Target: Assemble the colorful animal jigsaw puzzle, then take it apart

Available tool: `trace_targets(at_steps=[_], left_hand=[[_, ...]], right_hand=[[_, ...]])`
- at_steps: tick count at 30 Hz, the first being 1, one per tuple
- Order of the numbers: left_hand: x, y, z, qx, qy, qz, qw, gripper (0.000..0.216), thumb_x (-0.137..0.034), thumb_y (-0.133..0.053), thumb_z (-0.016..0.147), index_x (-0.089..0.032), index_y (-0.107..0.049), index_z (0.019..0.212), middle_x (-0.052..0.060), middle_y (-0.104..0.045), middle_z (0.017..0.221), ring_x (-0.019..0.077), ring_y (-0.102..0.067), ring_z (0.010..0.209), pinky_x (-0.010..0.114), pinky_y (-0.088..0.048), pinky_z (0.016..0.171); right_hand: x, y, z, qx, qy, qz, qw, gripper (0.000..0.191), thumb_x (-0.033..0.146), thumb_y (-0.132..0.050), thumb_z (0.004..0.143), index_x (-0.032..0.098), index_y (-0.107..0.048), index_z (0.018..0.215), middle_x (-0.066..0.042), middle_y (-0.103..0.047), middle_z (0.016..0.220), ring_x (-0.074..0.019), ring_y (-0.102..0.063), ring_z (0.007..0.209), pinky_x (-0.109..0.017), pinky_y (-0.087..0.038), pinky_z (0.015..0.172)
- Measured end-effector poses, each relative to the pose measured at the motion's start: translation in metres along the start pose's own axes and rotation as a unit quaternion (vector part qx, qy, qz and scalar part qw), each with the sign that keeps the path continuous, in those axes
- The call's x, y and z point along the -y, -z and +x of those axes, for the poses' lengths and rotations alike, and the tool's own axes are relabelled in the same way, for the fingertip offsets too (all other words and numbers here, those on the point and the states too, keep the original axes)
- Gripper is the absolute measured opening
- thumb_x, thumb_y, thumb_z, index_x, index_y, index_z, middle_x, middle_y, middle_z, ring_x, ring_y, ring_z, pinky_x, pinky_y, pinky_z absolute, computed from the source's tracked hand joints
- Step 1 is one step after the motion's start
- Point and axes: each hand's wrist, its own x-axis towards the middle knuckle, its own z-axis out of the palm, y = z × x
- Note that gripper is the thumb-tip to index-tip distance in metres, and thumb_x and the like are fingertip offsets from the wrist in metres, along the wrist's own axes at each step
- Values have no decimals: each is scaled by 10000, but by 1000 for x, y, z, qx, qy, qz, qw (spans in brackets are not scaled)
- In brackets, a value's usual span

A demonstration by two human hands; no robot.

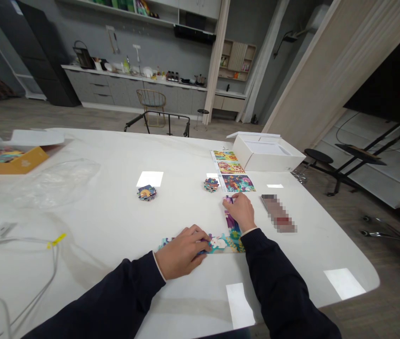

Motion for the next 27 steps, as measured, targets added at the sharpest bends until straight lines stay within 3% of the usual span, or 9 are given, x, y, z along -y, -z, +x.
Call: trace_targets(at_steps=[12, 17, 22, 27], left_hand=[[0, 0, 0, 3, 4, -2, 1000, 172, -186, -628, 949, -234, -687, 1104, 60, -671, 1194, 246, -537, 1155, 392, -472, 1001], [0, 0, 0, 2, 3, 0, 1000, 172, -191, -623, 955, -232, -689, 1108, 68, -671, 1197, 248, -536, 1155, 393, -470, 995], [1, -1, 0, 1, 3, 0, 1000, 169, -189, -624, 952, -233, -687, 1102, 65, -670, 1203, 252, -535, 1148, 395, -468, 991], [1, -1, 0, -3, -1, -1, 1000, 172, -182, -617, 957, -233, -682, 1107, 70, -671, 1194, 251, -536, 1152, 391, -467, 991]], right_hand=[[-12, 7, 11, 32, -1, 73, 997, 302, 464, -734, 752, 202, -667, 885, -70, -741, 816, -256, -697, 832, -309, -462, 726], [-13, 6, 10, 34, 14, 51, 998, 301, 465, -716, 786, 194, -661, 908, -65, -724, 841, -248, -690, 845, -309, -459, 739], [-10, 3, 1, 35, 51, -28, 998, 448, 567, -743, 771, 171, -636, 952, -135, -713, 989, -290, -674, 958, -322, -469, 770], [-4, 2, -7, 38, 65, -64, 995, 385, 505, -700, 825, 140, -642, 932, -191, -704, 990, -317, -673, 974, -328, -474, 764]])
